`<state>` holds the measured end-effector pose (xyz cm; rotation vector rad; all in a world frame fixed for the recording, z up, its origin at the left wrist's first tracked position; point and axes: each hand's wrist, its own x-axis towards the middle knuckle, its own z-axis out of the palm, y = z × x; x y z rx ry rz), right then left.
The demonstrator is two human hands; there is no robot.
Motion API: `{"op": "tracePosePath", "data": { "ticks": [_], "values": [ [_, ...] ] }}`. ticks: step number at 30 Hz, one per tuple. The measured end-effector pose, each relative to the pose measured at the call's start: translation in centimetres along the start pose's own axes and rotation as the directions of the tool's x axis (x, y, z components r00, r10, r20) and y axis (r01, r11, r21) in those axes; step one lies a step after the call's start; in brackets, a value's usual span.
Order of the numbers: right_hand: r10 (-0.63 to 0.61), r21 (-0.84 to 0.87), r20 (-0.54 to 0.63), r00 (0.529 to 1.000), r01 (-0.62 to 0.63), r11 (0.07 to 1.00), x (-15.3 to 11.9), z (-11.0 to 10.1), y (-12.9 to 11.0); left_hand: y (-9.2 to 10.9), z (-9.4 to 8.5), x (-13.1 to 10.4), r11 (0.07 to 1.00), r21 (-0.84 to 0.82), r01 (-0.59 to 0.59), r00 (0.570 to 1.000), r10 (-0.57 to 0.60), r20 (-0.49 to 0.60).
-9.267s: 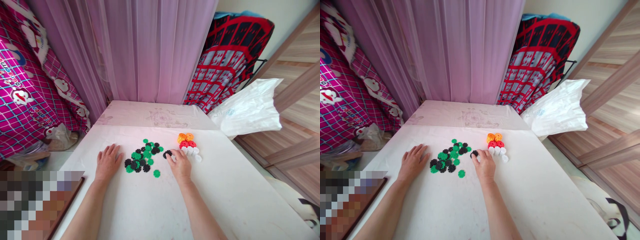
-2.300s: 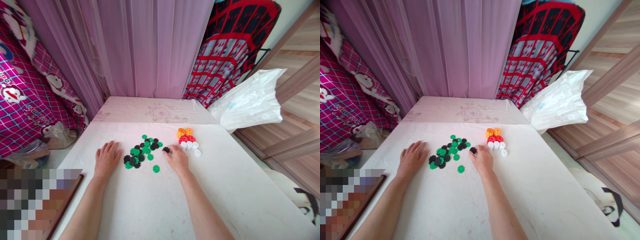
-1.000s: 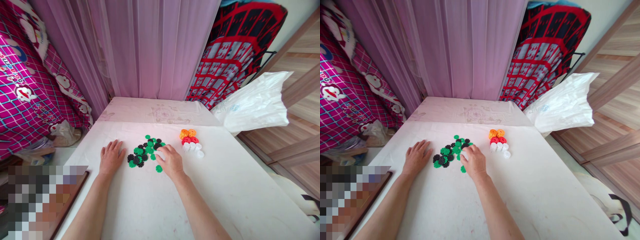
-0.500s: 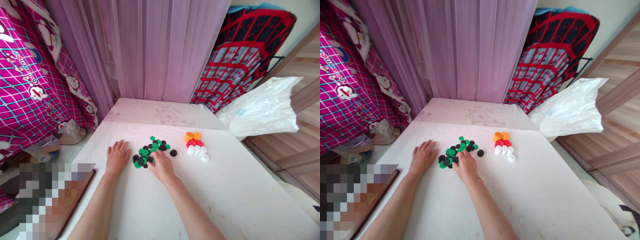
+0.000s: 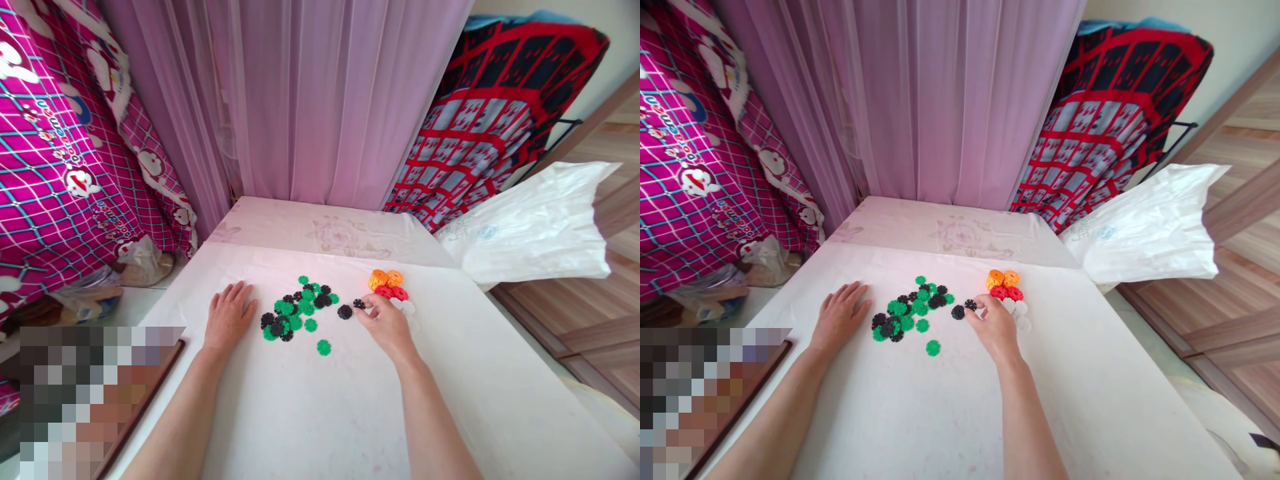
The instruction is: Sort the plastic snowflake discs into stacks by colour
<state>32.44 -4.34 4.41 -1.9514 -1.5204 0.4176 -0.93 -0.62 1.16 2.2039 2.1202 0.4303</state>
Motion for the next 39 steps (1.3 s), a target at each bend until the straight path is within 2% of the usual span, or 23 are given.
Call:
{"op": "tracePosePath", "data": {
  "ticks": [7, 19, 26, 29, 33, 39],
  "values": [
    [-0.041, -0.076, 0.102, 0.994, 0.049, 0.996, -0.3, 1.5, -0.6, -0.1, 0.0, 0.0, 1.0, 0.009, -0.003, 1.0, 0.003, -0.001],
    [-0.036, -0.118, 0.112, 0.993, 0.049, 0.992, -0.3, 1.7, -0.6, 0.1, -0.1, 0.0, 1.0, 0.002, 0.012, 1.0, -0.012, -0.001],
    [-0.073, -0.117, 0.061, 0.995, 0.079, 0.99, 0.2, 1.0, -0.8, 0.1, -0.1, 0.0, 1.0, 0.014, 0.02, 1.0, -0.02, 0.017],
    [-0.13, -0.169, 0.124, 0.984, 0.15, 0.974, 0.9, 1.1, -2.3, 0.1, -0.1, 0.0, 1.0, 0.013, 0.015, 1.0, -0.015, 0.021],
    [-0.202, -0.319, 0.257, 0.945, 0.28, 0.906, 1.8, 1.8, -4.5, 0.0, -0.1, 0.0, 1.0, 0.009, 0.01, 1.0, -0.01, 0.023],
    [-0.19, -0.423, 0.352, 0.917, 0.337, 0.841, 2.4, 3.1, -5.6, 0.0, -0.1, 0.1, 1.0, 0.004, 0.001, 1.0, -0.001, 0.012]
  ]
}}
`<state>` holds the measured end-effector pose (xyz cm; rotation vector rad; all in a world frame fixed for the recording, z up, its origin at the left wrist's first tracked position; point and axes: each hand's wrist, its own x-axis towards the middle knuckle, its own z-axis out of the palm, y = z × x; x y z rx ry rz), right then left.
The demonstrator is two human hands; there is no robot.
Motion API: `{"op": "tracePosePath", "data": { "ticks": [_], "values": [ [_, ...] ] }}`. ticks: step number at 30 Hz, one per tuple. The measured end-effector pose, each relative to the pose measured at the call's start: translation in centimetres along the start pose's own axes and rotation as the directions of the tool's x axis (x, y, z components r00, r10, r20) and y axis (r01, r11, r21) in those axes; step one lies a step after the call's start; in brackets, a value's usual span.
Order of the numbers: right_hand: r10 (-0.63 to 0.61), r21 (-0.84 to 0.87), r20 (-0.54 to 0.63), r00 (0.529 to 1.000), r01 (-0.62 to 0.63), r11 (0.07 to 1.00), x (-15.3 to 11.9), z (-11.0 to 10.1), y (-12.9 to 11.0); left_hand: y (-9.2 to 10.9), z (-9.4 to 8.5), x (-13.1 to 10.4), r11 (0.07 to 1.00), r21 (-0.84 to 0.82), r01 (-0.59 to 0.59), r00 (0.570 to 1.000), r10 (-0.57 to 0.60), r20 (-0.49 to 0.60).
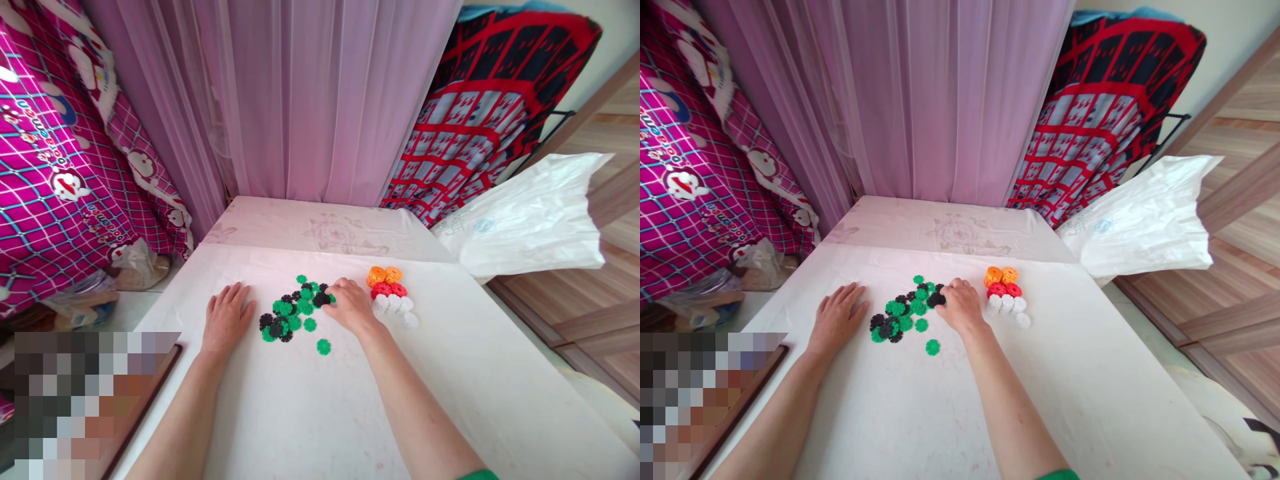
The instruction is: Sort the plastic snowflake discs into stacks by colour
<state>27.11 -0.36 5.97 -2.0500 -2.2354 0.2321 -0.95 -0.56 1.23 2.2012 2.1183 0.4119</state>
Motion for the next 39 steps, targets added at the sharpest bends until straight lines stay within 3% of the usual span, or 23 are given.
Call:
{"op": "tracePosePath", "data": {
  "ticks": [3, 6, 10, 13, 20, 29, 39],
  "values": [
    [0.011, 0.015, 0.031, 0.999, -0.011, 1.0, 0.2, 0.1, -0.2, 0.0, 0.0, 0.0, 1.0, 0.004, 0.004, 1.0, -0.004, 0.011],
    [0.04, 0.096, -0.015, 0.999, -0.038, 0.995, -0.2, -0.4, 0.3, 0.0, 0.0, 0.0, 1.0, 0.009, 0.007, 1.0, -0.007, 0.019],
    [0.206, 0.32, -0.11, 0.972, -0.161, 0.933, -2.1, -1.4, 2.4, 0.1, 0.0, 0.0, 1.0, 0.013, 0.005, 1.0, -0.006, 0.018],
    [0.292, 0.396, -0.133, 0.947, -0.219, 0.892, -3.5, -1.6, 3.8, 0.1, 0.0, 0.0, 1.0, 0.018, 0.011, 1.0, -0.012, 0.013],
    [0.244, 0.309, -0.083, 0.966, -0.208, 0.928, -3.9, -0.5, 3.5, 0.0, 0.1, 0.0, 1.0, 0.009, 0.009, 1.0, -0.008, -0.003],
    [0.246, 0.247, 0.006, 0.969, -0.239, 0.939, -3.6, -0.5, 3.1, 0.1, 0.0, 0.0, 1.0, 0.015, 0.018, 1.0, -0.018, 0.012],
    [0.222, 0.275, -0.036, 0.974, -0.204, 0.94, -3.6, -0.4, 3.7, 0.0, 0.1, 0.0, 1.0, 0.002, 0.005, 1.0, -0.005, 0.0]
  ]
}}
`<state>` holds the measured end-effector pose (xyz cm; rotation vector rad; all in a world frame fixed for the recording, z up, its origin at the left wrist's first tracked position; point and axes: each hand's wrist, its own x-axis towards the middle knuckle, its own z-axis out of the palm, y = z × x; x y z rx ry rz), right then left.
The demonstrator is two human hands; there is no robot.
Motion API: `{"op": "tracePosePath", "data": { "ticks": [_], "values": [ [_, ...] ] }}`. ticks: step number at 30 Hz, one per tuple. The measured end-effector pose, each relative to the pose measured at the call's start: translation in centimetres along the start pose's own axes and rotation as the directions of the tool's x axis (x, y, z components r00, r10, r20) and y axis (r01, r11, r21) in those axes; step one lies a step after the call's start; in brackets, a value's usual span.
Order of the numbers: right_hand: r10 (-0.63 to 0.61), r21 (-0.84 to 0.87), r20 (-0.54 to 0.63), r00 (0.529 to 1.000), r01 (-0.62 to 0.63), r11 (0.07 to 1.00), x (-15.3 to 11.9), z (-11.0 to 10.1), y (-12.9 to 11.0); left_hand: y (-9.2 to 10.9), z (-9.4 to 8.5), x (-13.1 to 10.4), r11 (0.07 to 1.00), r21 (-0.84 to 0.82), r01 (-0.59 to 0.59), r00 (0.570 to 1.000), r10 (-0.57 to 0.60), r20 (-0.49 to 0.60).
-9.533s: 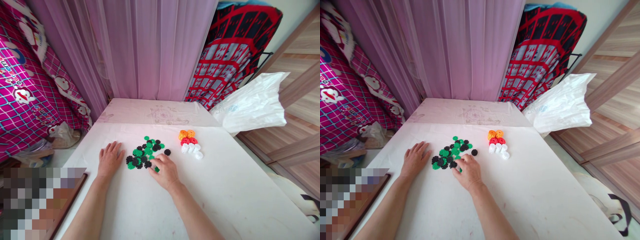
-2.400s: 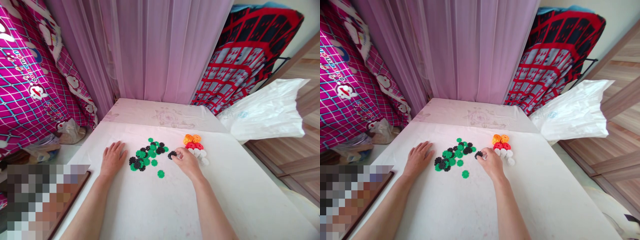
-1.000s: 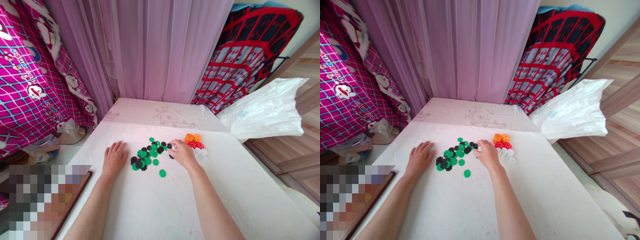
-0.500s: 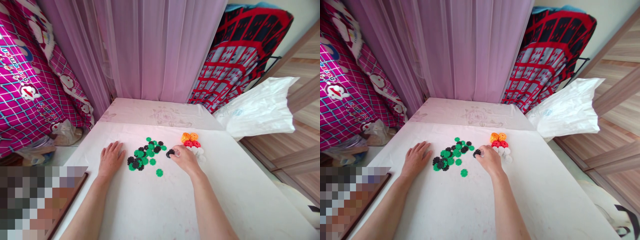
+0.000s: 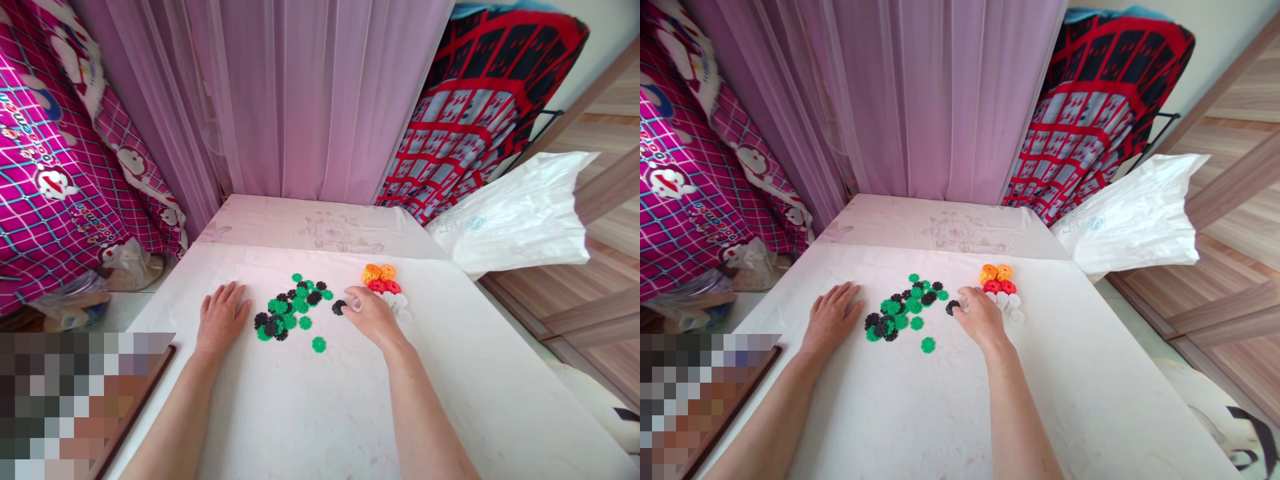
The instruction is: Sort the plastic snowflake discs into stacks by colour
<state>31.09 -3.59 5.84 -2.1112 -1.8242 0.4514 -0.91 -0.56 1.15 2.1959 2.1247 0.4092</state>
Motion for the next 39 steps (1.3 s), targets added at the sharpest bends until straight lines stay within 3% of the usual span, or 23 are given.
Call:
{"op": "tracePosePath", "data": {
  "ticks": [4, 11, 18, 25, 33, 39],
  "values": [
    [-0.036, -0.055, -0.008, 0.999, 0.036, 0.998, 1.6, -0.3, -1.4, 0.0, 0.0, 0.0, 1.0, -0.002, -0.002, 1.0, 0.002, -0.003],
    [-0.062, -0.268, 0.134, 0.989, 0.096, 0.959, 5.2, 0.5, -4.5, 0.0, 0.0, 0.0, 1.0, -0.008, -0.004, 1.0, 0.004, -0.014],
    [-0.084, -0.311, 0.23, 0.97, 0.155, 0.938, 6.1, 0.7, -5.6, 0.1, -0.1, -0.1, 1.0, -0.011, -0.003, 1.0, 0.003, -0.014],
    [-0.054, -0.274, 0.25, 0.967, 0.124, 0.954, 6.7, 1.1, -5.7, 0.0, -0.1, -0.1, 1.0, 0.003, -0.012, 1.0, 0.012, -0.01],
    [-0.035, -0.158, 0.224, 0.974, 0.072, 0.985, 6.8, 1.3, -4.2, 0.1, -0.2, 0.0, 1.0, -0.006, 0.01, 1.0, -0.01, 0.013],
    [-0.028, -0.197, 0.207, 0.978, 0.069, 0.978, 6.7, 1.0, -3.6, 0.2, -0.2, -0.1, 1.0, -0.011, 0.004, 1.0, -0.004, 0.008]
  ]
}}
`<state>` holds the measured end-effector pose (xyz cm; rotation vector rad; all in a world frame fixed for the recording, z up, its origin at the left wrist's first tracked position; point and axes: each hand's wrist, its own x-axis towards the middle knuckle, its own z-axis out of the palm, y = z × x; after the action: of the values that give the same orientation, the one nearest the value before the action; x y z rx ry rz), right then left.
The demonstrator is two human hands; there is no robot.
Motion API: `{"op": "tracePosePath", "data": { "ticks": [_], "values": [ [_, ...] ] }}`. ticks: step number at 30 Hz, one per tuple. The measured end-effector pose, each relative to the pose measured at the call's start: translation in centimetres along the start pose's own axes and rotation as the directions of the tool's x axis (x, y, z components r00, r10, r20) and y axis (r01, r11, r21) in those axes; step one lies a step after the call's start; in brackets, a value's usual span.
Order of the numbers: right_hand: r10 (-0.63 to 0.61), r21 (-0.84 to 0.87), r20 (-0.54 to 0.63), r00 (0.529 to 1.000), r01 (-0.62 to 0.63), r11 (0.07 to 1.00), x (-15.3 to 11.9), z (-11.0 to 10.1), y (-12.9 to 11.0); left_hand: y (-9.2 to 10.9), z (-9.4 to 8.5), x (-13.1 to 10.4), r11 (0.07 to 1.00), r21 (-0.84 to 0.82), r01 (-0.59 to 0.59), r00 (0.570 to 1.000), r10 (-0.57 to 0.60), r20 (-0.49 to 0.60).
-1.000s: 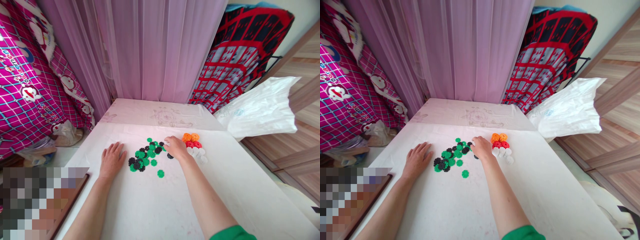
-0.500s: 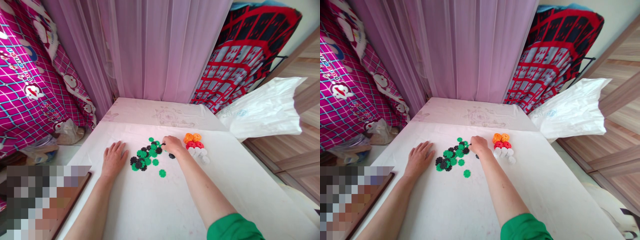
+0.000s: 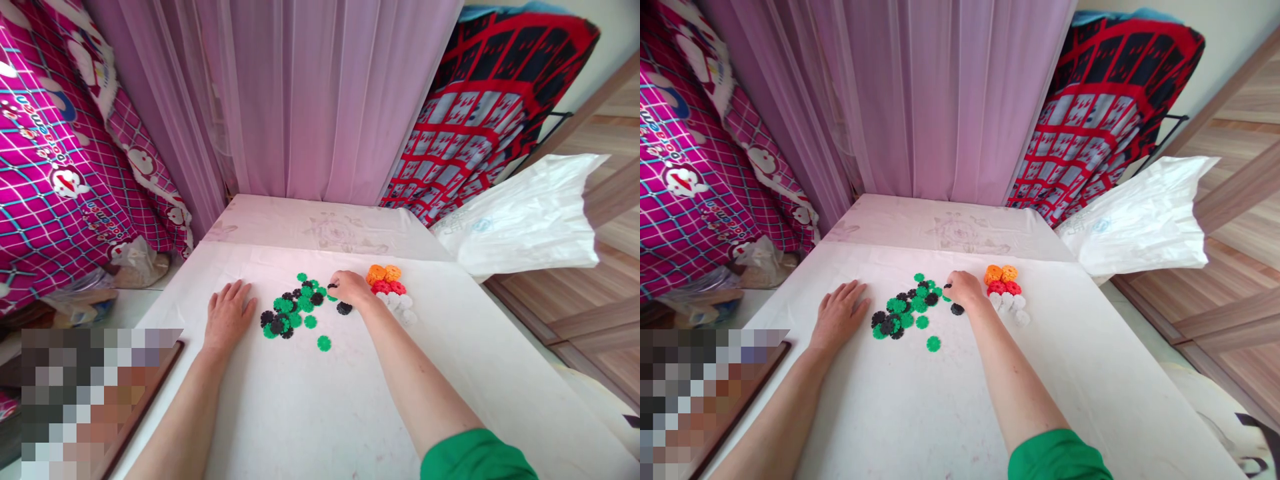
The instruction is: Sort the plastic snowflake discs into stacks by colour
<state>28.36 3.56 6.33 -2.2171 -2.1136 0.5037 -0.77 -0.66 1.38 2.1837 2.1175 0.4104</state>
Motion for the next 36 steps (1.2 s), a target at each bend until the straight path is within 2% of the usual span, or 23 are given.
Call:
{"op": "tracePosePath", "data": {
  "ticks": [8, 16, 18, 22, 24, 27, 30, 36],
  "values": [
    [0.018, -0.121, 0.017, 1.0, -0.016, 0.993, 0.0, -0.8, -1.0, -0.1, 0.2, 0.1, 1.0, -0.002, 0.0, 1.0, 0.0, -0.012],
    [0.042, -0.076, 0.042, 0.998, -0.039, 0.996, 0.4, -1.0, -1.0, -0.1, 0.1, 0.0, 1.0, -0.005, -0.009, 1.0, 0.009, -0.009],
    [0.053, -0.02, 0.007, 0.999, -0.053, 0.998, -0.2, -1.4, -0.2, -0.1, 0.2, 0.0, 1.0, -0.007, -0.008, 1.0, 0.008, -0.011],
    [0.081, 0.257, -0.12, 0.989, -0.048, 0.965, -2.8, -1.9, 2.4, -0.1, 0.2, 0.0, 1.0, -0.006, -0.003, 1.0, 0.003, -0.011],
    [0.095, 0.335, -0.148, 0.984, -0.041, 0.941, -4.4, -1.7, 3.4, -0.1, 0.2, 0.0, 1.0, -0.001, 0.0, 1.0, 0.0, -0.012],
    [0.097, 0.333, -0.195, 0.976, -0.027, 0.942, -6.1, -0.7, 4.1, -0.2, 0.3, 0.0, 1.0, -0.005, -0.002, 1.0, 0.001, -0.025],
    [0.063, 0.305, -0.233, 0.97, 0.012, 0.952, -6.7, 0.4, 4.1, -0.2, 0.3, 0.0, 1.0, -0.014, -0.002, 1.0, 0.001, -0.029],
    [0.011, 0.255, -0.199, 0.98, 0.041, 0.966, -6.4, 1.0, 3.4, 0.0, 0.0, 0.0, 1.0, -0.009, 0.013, 1.0, -0.013, -0.002]
  ]
}}
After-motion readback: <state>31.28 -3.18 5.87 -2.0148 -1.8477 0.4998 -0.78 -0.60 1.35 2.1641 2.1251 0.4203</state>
